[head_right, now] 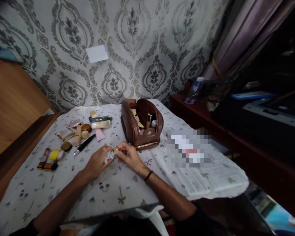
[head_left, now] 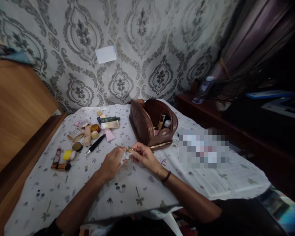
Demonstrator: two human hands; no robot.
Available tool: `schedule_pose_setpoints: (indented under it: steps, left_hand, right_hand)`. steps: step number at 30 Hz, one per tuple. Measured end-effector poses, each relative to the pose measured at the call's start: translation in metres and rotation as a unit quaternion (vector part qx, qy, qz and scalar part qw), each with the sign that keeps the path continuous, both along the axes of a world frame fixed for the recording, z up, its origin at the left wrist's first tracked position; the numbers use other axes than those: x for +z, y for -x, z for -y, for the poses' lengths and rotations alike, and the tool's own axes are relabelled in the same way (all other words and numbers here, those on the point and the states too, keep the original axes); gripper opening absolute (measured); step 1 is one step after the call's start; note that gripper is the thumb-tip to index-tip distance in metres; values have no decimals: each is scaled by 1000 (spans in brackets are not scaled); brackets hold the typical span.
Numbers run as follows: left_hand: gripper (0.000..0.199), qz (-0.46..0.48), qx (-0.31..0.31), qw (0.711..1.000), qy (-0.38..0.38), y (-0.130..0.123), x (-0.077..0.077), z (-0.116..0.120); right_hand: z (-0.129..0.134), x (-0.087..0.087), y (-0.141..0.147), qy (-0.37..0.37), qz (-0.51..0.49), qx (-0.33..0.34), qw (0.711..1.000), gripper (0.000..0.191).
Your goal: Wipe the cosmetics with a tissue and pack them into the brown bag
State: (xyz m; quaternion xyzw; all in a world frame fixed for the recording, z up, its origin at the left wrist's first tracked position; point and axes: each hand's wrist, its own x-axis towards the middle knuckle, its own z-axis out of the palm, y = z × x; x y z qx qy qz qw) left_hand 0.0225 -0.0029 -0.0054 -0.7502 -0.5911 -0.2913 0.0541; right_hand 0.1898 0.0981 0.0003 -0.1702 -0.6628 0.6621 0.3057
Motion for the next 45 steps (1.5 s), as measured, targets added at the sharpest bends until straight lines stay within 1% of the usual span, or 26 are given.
schedule_pose_setpoints:
  steps: [3,6,8,10,13,15,16,18,21,24,26,27,29,31,32,34,35,37,40,41,43,45]
  left_hand:
    - [32,-80,-12,992,-92,3,0,1]
    - [35,-122,-21,982,-141,2,6,3]
    - [34,-112,-36,981,-151,-2,15,2]
    - [32,-64,-48,987,-139,-11,26,1]
    - [29,48,-23,996,-76,-30,48,-2]
    - [23,93,-13,994,-47,-44,61,-7]
    - [20,95,-17,994,-49,-51,67,-11]
    - [19,68,-41,993,-87,-63,73,-21]
    - [23,3,-73,984,-161,-75,76,-38]
    - [25,-32,-66,980,-186,-79,83,-56]
    - [22,-49,-42,984,-166,-76,96,-70]
    - [22,-61,-29,988,-141,-73,104,-77]
    - [31,-117,-13,992,-53,-67,121,-92]
    - [41,-179,-3,983,31,-63,134,-105]
    - [42,-204,6,977,57,-62,138,-109]
    - [36,-230,24,970,71,-62,142,-114]
    - [32,-236,27,969,66,-61,141,-115]
    - [28,-233,8,972,42,-59,135,-114]
    - [28,-193,-42,980,-15,-54,123,-110]
    - [29,-175,-53,983,-32,-52,119,-109]
    - [29,-145,-65,986,-52,-49,112,-109]
    - [29,-130,-70,988,-53,-47,107,-109]
  right_hand:
    - [4,2,0,35,8,-11,999,50]
    - [7,7,-4,88,10,-33,996,53]
    - [9,12,-10,111,2,-52,992,52]
    - [12,20,-17,117,-20,-70,991,49]
    - [16,30,-31,111,-64,-81,988,42]
    - [20,33,-39,107,-76,-85,988,39]
    - [22,34,-42,106,-77,-92,987,38]
    - [24,34,-48,104,-80,-122,984,38]
    - [22,36,-57,98,-98,-184,973,35]
    - [15,44,-70,90,-126,-235,960,32]
    - [7,54,-82,90,-144,-243,955,32]
    - [1,60,-88,88,-150,-236,956,32]
    - [-12,73,-100,77,-150,-208,963,32]
    - [-28,86,-110,30,-124,-197,972,30]
    - [-37,92,-114,-7,-103,-200,974,29]
    - [-56,101,-119,-92,-59,-208,972,28]
    - [-66,105,-121,-134,-37,-212,967,28]
    - [-84,110,-124,-212,10,-231,949,31]
    - [-108,118,-123,-330,94,-251,905,28]
    - [-114,120,-122,-370,116,-243,889,24]
    - [-124,127,-117,-437,152,-206,862,18]
    - [-132,134,-108,-474,172,-159,848,15]
